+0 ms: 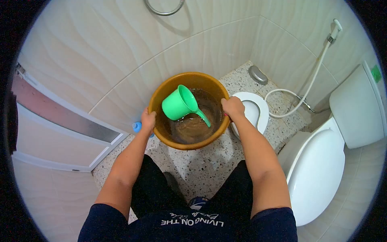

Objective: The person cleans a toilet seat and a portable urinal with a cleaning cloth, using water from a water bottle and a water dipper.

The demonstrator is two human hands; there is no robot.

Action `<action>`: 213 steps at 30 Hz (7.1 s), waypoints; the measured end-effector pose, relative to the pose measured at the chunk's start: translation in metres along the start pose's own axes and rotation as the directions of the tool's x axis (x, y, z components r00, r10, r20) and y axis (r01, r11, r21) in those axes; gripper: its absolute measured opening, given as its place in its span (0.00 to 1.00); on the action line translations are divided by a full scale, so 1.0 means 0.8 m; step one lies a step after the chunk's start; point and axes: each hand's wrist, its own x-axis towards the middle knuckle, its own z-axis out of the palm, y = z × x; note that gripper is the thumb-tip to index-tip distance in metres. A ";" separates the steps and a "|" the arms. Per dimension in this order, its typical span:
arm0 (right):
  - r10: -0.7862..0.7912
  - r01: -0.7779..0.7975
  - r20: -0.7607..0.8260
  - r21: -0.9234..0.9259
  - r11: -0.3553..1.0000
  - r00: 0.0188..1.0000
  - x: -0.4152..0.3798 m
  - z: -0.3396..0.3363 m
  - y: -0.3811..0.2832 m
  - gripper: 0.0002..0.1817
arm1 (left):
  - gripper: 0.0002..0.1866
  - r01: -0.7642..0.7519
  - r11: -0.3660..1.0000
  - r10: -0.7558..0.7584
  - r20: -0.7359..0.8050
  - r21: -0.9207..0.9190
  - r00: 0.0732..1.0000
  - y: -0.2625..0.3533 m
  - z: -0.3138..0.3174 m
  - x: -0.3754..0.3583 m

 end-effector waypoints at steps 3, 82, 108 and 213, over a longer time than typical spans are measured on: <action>0.071 -0.074 0.063 0.045 0.996 0.995 0.004 0.005 -0.004 0.24 | 0.20 0.012 1.000 -0.012 0.034 -0.020 0.999 0.008 -0.004 0.012; 0.198 -0.243 -0.214 -0.210 0.947 0.957 0.472 0.025 0.297 0.51 | 0.09 -0.757 0.498 0.298 0.736 0.424 0.608 0.198 0.343 0.091; -0.423 -0.117 0.189 0.975 0.190 0.886 0.180 -0.194 0.153 0.37 | 0.38 -0.765 0.626 0.640 0.462 0.151 0.614 0.222 0.291 0.053; -0.792 0.831 0.252 -0.178 0.527 0.557 -0.072 -0.123 -0.005 0.21 | 0.24 0.639 0.681 -0.116 0.810 -0.356 0.575 0.214 0.219 -0.071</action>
